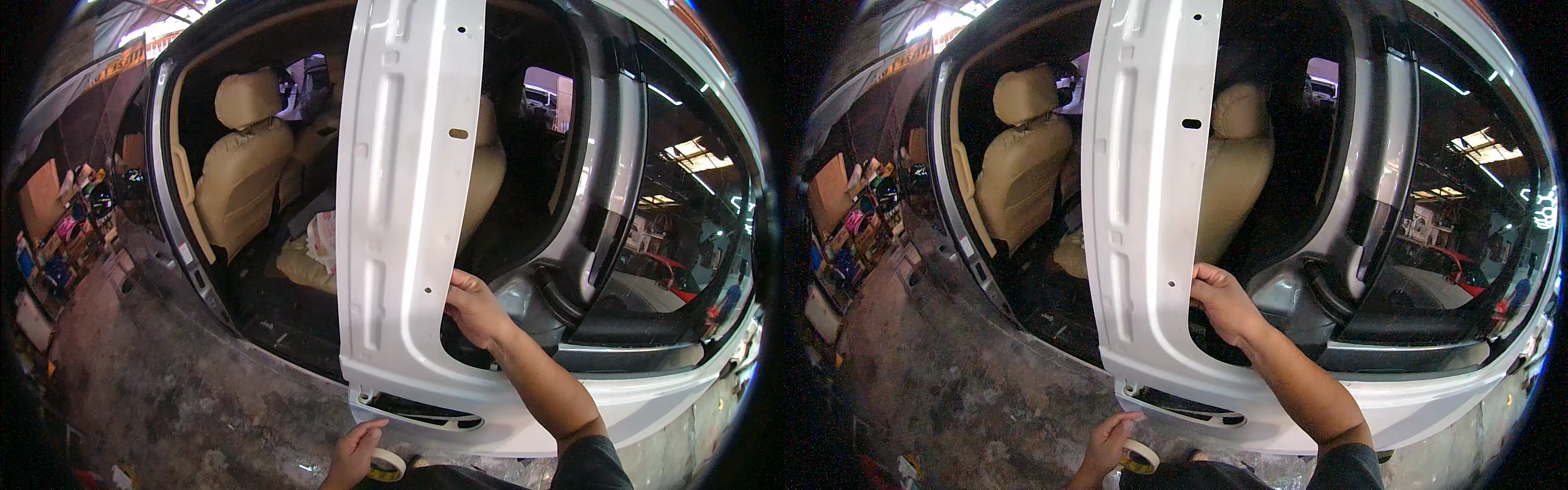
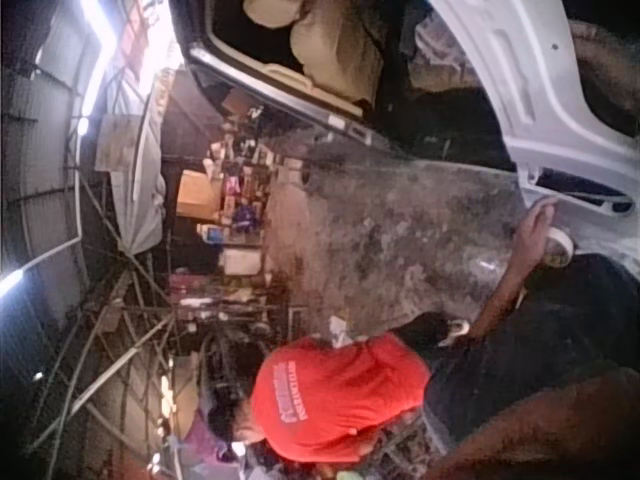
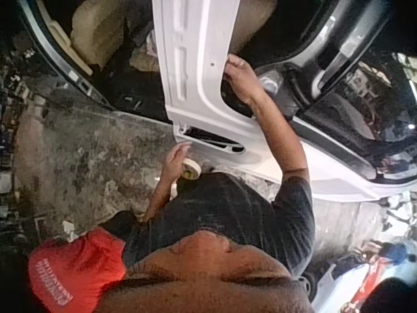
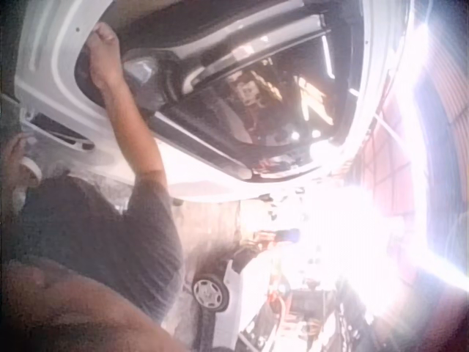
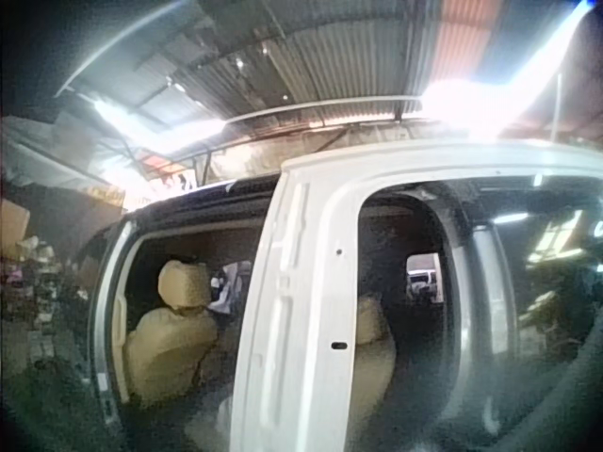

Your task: The person applies masking tape to the edges of a white car door. They tear off pieces of tape and press them along the door frame and window perimeter, working methodically around the door's edges.

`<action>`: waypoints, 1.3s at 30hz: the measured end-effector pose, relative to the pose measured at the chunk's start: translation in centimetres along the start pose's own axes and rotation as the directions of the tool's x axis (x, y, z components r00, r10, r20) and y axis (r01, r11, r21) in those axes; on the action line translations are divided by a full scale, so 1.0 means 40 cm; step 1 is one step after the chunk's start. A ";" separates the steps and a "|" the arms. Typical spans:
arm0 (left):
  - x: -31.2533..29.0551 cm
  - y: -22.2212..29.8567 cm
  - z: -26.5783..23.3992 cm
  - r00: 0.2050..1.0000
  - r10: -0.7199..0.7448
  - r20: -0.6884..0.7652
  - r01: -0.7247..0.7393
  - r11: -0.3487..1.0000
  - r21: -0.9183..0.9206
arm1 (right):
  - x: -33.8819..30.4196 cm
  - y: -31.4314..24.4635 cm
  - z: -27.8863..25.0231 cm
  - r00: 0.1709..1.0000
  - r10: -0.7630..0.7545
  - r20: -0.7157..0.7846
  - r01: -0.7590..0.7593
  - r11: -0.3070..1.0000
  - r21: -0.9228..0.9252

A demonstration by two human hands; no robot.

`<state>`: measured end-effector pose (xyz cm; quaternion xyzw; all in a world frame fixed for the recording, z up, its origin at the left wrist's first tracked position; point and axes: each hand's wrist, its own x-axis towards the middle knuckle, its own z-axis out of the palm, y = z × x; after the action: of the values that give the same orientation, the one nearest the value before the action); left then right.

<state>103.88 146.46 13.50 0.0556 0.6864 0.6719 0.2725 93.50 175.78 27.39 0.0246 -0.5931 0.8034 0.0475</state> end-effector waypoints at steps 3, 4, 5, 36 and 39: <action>-0.002 -0.019 -0.006 1.000 0.013 0.008 -0.013 1.000 -0.016 | 0.004 -0.004 -0.004 0.999 0.026 0.026 -0.027 0.999 0.022; -0.002 -0.024 -0.008 1.000 0.029 0.013 -0.028 0.999 -0.025 | 0.005 -0.004 -0.003 0.999 0.036 0.033 -0.037 0.999 0.031; -0.006 -0.027 -0.008 1.000 0.031 -0.003 -0.031 0.999 -0.016 | 0.005 -0.004 -0.002 0.999 0.034 0.035 -0.035 0.999 0.041; 0.004 -0.039 0.056 0.993 0.106 -0.059 -0.098 0.988 0.118 | -0.062 -0.070 0.037 0.990 0.038 0.138 -0.079 0.949 0.305; 0.003 -0.029 0.058 0.990 0.136 -0.033 -0.129 0.978 0.161 | -0.064 -0.058 0.035 0.996 -0.031 0.084 0.006 0.959 0.284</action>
<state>105.14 148.47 12.47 0.1080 0.7384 0.6328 0.2068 96.27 175.00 29.76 0.0718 -0.4732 0.8777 0.0249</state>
